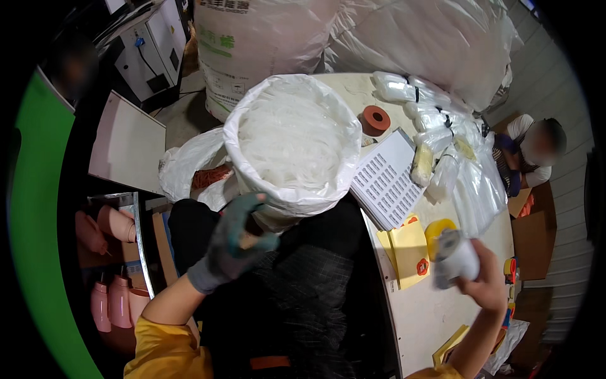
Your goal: The person labels plastic containers by applying adhesive stickers from a roll, then inserts smaller plastic components into the containers while working at a floor-level workspace.
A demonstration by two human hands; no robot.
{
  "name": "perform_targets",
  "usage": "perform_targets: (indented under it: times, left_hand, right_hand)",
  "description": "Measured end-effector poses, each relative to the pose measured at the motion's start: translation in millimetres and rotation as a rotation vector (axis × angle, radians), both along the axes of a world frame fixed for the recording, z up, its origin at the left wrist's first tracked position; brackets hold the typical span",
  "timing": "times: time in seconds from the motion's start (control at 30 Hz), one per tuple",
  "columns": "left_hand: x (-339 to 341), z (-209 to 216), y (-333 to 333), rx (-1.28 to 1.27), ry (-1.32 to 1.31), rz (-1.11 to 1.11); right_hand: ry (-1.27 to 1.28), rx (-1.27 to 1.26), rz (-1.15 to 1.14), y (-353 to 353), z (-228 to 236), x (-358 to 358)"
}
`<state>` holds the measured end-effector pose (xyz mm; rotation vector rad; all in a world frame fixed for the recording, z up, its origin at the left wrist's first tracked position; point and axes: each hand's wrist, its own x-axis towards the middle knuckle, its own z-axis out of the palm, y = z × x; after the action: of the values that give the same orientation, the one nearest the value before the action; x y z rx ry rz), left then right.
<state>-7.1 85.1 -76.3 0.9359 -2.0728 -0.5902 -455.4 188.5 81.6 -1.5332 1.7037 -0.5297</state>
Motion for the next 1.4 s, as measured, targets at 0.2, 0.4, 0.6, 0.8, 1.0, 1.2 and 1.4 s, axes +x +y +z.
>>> perform_targets:
  times: [0.2, 0.4, 0.6, 0.8, 1.0, 1.2, 1.4]
  left_hand:
    - [9, 0, -14, 0.282, 0.373, 0.038]
    - [89, -10, -120, 0.300, 0.095, 0.187]
    - [11, -17, -214, -0.280, -0.652, -0.049]
    - [-44, -26, -275, -0.294, -0.916, -0.255]
    - [-78, -35, -331, -0.568, -0.914, -0.232]
    - [-78, -48, -319, -0.554, -0.974, -0.211]
    - [-72, 50, -286, -0.371, -1.102, -0.292]
  right_hand:
    - [-0.263, 0.302, 0.704, -102, -19, 170]
    - [-0.238, 0.225, 0.793, -160, -71, 240]
    - [-0.046, -0.341, 0.905, -192, -132, 295]
    - [-0.164, -0.234, 0.804, -202, -171, 280]
    - [-0.192, -0.168, 0.865, -195, -179, 278]
    - [-0.191, -0.215, 0.813, -198, -183, 277]
    - [-0.146, -0.286, 0.800, -190, -184, 276]
